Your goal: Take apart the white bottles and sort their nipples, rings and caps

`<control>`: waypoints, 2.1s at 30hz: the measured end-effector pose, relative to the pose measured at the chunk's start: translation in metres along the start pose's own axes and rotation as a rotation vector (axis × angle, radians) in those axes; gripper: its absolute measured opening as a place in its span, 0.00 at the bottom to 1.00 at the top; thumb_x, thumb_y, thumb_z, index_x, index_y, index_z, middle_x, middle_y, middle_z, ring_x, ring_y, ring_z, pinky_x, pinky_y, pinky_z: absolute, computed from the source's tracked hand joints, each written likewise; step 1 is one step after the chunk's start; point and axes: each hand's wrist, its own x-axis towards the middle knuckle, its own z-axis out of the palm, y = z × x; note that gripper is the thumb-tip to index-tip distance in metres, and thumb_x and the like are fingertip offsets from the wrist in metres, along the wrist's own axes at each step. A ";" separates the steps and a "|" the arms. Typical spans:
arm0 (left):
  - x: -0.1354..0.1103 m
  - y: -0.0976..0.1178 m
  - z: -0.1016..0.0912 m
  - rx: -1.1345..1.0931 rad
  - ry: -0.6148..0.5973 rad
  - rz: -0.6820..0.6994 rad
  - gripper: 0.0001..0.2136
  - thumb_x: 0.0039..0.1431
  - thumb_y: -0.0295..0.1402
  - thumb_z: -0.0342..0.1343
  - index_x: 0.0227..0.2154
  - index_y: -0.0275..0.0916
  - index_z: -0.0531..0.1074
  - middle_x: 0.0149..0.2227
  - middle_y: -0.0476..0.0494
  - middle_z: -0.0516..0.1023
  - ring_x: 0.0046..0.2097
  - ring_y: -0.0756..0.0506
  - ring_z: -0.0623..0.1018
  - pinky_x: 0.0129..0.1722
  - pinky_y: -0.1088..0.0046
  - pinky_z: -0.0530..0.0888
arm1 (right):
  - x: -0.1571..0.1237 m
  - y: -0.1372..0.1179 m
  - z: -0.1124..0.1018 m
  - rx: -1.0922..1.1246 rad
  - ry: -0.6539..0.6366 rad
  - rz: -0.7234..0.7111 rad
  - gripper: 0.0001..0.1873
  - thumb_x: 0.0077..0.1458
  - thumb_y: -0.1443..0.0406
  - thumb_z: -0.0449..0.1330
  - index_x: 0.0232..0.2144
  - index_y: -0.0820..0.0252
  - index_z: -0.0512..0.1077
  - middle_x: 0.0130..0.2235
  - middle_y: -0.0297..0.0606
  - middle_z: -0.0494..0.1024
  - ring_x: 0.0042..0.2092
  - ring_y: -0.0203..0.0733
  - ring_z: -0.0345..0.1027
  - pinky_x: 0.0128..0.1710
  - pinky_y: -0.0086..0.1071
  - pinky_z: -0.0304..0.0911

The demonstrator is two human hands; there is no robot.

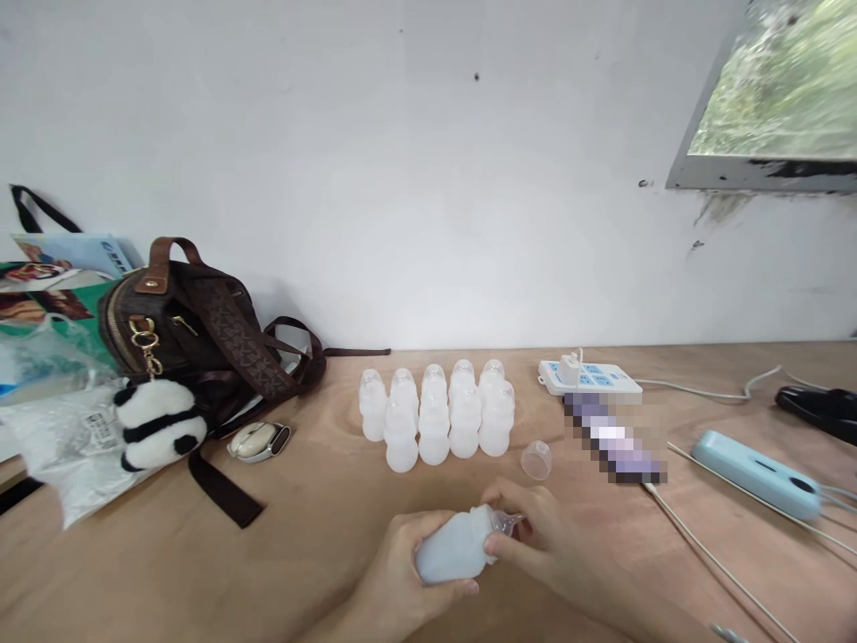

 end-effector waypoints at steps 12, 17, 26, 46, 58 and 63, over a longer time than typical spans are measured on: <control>0.000 0.000 -0.001 0.018 -0.001 0.020 0.15 0.48 0.38 0.68 0.39 0.36 0.80 0.34 0.46 0.82 0.35 0.43 0.78 0.35 0.71 0.72 | -0.002 -0.006 -0.008 0.084 -0.063 0.016 0.13 0.53 0.64 0.63 0.41 0.57 0.67 0.39 0.37 0.74 0.42 0.45 0.68 0.44 0.39 0.66; -0.001 0.000 0.001 0.053 -0.012 0.024 0.15 0.48 0.38 0.67 0.38 0.36 0.78 0.33 0.46 0.81 0.33 0.44 0.76 0.33 0.73 0.70 | -0.003 -0.008 -0.009 0.078 -0.067 -0.059 0.34 0.45 0.65 0.68 0.54 0.55 0.61 0.51 0.42 0.71 0.51 0.48 0.66 0.48 0.40 0.65; 0.002 0.004 -0.022 0.080 -0.172 -0.002 0.19 0.44 0.42 0.69 0.40 0.39 0.78 0.35 0.48 0.80 0.36 0.44 0.76 0.37 0.73 0.71 | -0.004 -0.011 -0.010 -0.131 -0.095 -0.357 0.15 0.56 0.62 0.64 0.46 0.54 0.72 0.43 0.38 0.73 0.41 0.41 0.68 0.40 0.32 0.67; 0.012 -0.064 -0.084 0.169 0.749 -0.028 0.25 0.63 0.53 0.47 0.53 0.41 0.67 0.53 0.40 0.73 0.62 0.35 0.67 0.64 0.52 0.60 | 0.005 0.023 -0.005 -0.103 0.195 -0.320 0.18 0.57 0.69 0.58 0.49 0.50 0.67 0.51 0.42 0.69 0.53 0.49 0.67 0.50 0.40 0.67; 0.022 -0.062 -0.082 0.388 0.525 -0.128 0.21 0.64 0.49 0.46 0.52 0.41 0.62 0.45 0.42 0.64 0.52 0.36 0.69 0.57 0.45 0.66 | 0.007 0.019 -0.008 -0.110 0.190 -0.297 0.21 0.55 0.72 0.57 0.49 0.49 0.67 0.49 0.40 0.70 0.50 0.46 0.68 0.47 0.37 0.69; 0.015 -0.051 -0.080 0.459 0.741 -0.006 0.28 0.62 0.48 0.49 0.61 0.40 0.54 0.42 0.44 0.60 0.46 0.38 0.68 0.52 0.47 0.67 | 0.006 0.019 -0.006 -0.100 0.202 -0.300 0.19 0.57 0.72 0.57 0.49 0.50 0.68 0.49 0.40 0.70 0.48 0.44 0.69 0.44 0.35 0.69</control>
